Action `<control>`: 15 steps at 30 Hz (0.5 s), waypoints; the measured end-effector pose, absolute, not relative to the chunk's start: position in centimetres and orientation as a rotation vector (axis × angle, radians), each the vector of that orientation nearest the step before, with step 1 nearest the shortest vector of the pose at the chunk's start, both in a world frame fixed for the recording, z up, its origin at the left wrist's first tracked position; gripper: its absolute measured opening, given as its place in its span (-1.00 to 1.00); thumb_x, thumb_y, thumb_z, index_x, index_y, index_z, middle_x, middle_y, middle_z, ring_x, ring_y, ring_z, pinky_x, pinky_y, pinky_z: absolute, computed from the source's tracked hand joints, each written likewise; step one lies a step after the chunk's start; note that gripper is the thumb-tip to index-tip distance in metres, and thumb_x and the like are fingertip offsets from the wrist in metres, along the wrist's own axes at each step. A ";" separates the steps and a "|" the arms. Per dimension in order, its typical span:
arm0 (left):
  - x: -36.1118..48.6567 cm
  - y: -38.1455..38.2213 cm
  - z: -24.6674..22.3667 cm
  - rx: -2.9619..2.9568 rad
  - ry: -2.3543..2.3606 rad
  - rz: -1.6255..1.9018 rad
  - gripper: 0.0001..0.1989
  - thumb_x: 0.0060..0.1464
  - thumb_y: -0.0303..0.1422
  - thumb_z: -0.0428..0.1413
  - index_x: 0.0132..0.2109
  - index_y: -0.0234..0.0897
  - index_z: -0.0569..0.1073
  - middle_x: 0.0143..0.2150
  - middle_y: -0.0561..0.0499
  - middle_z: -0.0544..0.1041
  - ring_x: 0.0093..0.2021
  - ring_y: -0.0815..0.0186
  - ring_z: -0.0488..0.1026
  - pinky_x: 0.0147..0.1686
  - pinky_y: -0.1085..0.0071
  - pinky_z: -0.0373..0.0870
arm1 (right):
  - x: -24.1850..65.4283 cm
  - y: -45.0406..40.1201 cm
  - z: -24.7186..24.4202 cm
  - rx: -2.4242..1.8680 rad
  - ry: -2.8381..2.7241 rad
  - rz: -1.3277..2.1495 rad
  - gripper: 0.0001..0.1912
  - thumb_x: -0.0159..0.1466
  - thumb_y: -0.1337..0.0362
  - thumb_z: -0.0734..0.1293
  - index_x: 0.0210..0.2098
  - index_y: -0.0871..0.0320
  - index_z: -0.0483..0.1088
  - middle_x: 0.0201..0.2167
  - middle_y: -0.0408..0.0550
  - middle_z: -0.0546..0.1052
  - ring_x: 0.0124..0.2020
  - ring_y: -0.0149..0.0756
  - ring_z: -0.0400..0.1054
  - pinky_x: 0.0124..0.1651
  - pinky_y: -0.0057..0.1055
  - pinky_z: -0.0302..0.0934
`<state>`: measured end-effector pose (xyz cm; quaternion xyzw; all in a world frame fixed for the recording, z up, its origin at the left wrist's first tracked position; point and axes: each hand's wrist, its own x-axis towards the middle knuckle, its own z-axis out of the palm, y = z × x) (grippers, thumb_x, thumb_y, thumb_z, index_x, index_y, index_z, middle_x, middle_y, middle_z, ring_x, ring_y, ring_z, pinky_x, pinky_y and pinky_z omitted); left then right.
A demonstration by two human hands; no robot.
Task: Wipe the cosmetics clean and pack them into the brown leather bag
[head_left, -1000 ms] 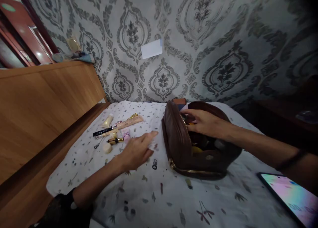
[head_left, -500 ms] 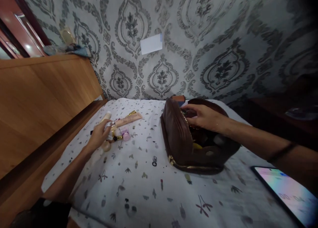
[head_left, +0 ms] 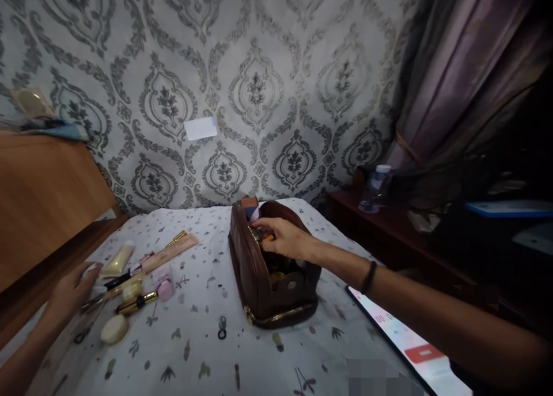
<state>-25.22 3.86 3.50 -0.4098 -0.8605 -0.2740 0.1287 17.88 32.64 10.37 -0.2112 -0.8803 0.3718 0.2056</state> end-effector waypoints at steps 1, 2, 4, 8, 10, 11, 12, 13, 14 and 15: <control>-25.6 4.2 3.8 -1.139 -2.535 -0.774 -0.61 0.03 0.01 -0.12 -0.30 -0.07 0.49 -0.33 -0.09 0.62 -0.23 -0.14 0.57 -0.30 0.06 0.49 | 17.9 32.7 10.4 -0.584 -2.450 1.035 -0.59 0.06 0.44 0.36 -0.06 0.24 0.47 -0.28 -0.07 0.58 -0.27 -0.30 0.43 -0.19 -0.42 0.32; -25.9 4.6 4.1 -1.075 -2.571 -0.758 -0.61 0.01 0.00 -0.11 -0.30 -0.08 0.49 -0.34 -0.09 0.62 -0.21 -0.14 0.57 -0.29 0.08 0.48 | 17.9 32.7 10.4 -0.583 -2.449 1.034 -0.61 0.05 0.44 0.35 -0.09 0.23 0.47 -0.27 -0.07 0.58 -0.27 -0.30 0.43 -0.18 -0.41 0.33; -26.1 5.6 5.0 -1.011 -2.611 -0.667 -0.61 0.01 -0.04 -0.12 -0.28 -0.11 0.50 -0.37 -0.08 0.61 -0.17 -0.15 0.56 -0.26 0.10 0.47 | 17.9 32.7 10.4 -0.582 -2.445 1.052 -0.65 0.05 0.46 0.33 -0.15 0.23 0.48 -0.26 -0.06 0.58 -0.24 -0.28 0.44 -0.15 -0.39 0.34; -25.9 7.8 6.3 -1.052 -2.695 -0.218 -0.59 0.11 -0.21 -0.16 -0.10 -0.27 0.49 -0.20 -0.12 0.61 -0.03 -0.07 0.52 -0.15 0.16 0.42 | 17.7 32.6 10.5 -0.632 -2.405 1.158 -0.68 0.03 0.46 0.27 -0.21 0.20 0.47 -0.31 -0.10 0.57 -0.24 -0.28 0.46 -0.16 -0.41 0.36; -26.2 8.7 6.1 -1.005 -2.748 -0.126 -0.57 0.16 -0.23 -0.16 -0.06 -0.37 0.48 -0.08 -0.23 0.58 0.01 -0.04 0.50 -0.12 0.20 0.41 | 17.6 32.8 10.5 -0.682 -2.391 1.200 -0.67 0.04 0.43 0.26 -0.19 0.18 0.47 -0.36 -0.12 0.56 -0.30 -0.28 0.46 -0.23 -0.42 0.36; -26.6 9.0 5.9 -0.989 -2.770 -0.093 -0.57 0.19 -0.22 -0.16 -0.05 -0.37 0.48 -0.02 -0.27 0.56 0.04 -0.01 0.49 -0.10 0.24 0.40 | 17.6 32.9 10.5 -0.684 -2.391 1.222 -0.65 0.04 0.41 0.27 -0.17 0.17 0.46 -0.35 -0.11 0.56 -0.30 -0.27 0.46 -0.24 -0.41 0.36; -27.0 9.3 5.5 -0.975 -2.791 -0.064 -0.56 0.21 -0.20 -0.17 -0.04 -0.37 0.48 0.02 -0.29 0.53 0.06 0.02 0.47 -0.08 0.26 0.39 | 17.5 33.1 10.4 -0.685 -2.379 1.244 -0.64 0.04 0.38 0.27 -0.15 0.16 0.45 -0.34 -0.10 0.55 -0.29 -0.27 0.46 -0.25 -0.41 0.37; -27.4 9.5 5.0 -0.967 -2.812 -0.037 -0.55 0.23 -0.18 -0.17 -0.03 -0.36 0.48 0.04 -0.30 0.52 0.08 0.04 0.46 -0.06 0.29 0.38 | 17.5 33.3 10.3 -0.686 -2.370 1.265 -0.62 0.04 0.36 0.28 -0.12 0.15 0.44 -0.32 -0.09 0.55 -0.28 -0.25 0.46 -0.26 -0.41 0.37; -27.7 9.7 4.6 -0.961 -2.833 -0.014 -0.54 0.24 -0.16 -0.18 -0.02 -0.35 0.48 0.06 -0.30 0.51 0.09 0.05 0.46 -0.06 0.31 0.38 | 17.4 33.5 10.3 -0.692 -2.364 1.281 -0.60 0.04 0.34 0.28 -0.10 0.15 0.43 -0.31 -0.08 0.55 -0.27 -0.24 0.46 -0.26 -0.40 0.36; -28.0 9.8 4.2 -0.961 -2.851 0.005 -0.53 0.26 -0.14 -0.19 -0.02 -0.33 0.47 0.07 -0.30 0.50 0.09 0.06 0.45 -0.06 0.32 0.37 | 17.4 33.6 10.2 -0.705 -2.361 1.291 -0.58 0.03 0.32 0.29 -0.08 0.15 0.42 -0.30 -0.07 0.55 -0.27 -0.23 0.45 -0.27 -0.39 0.36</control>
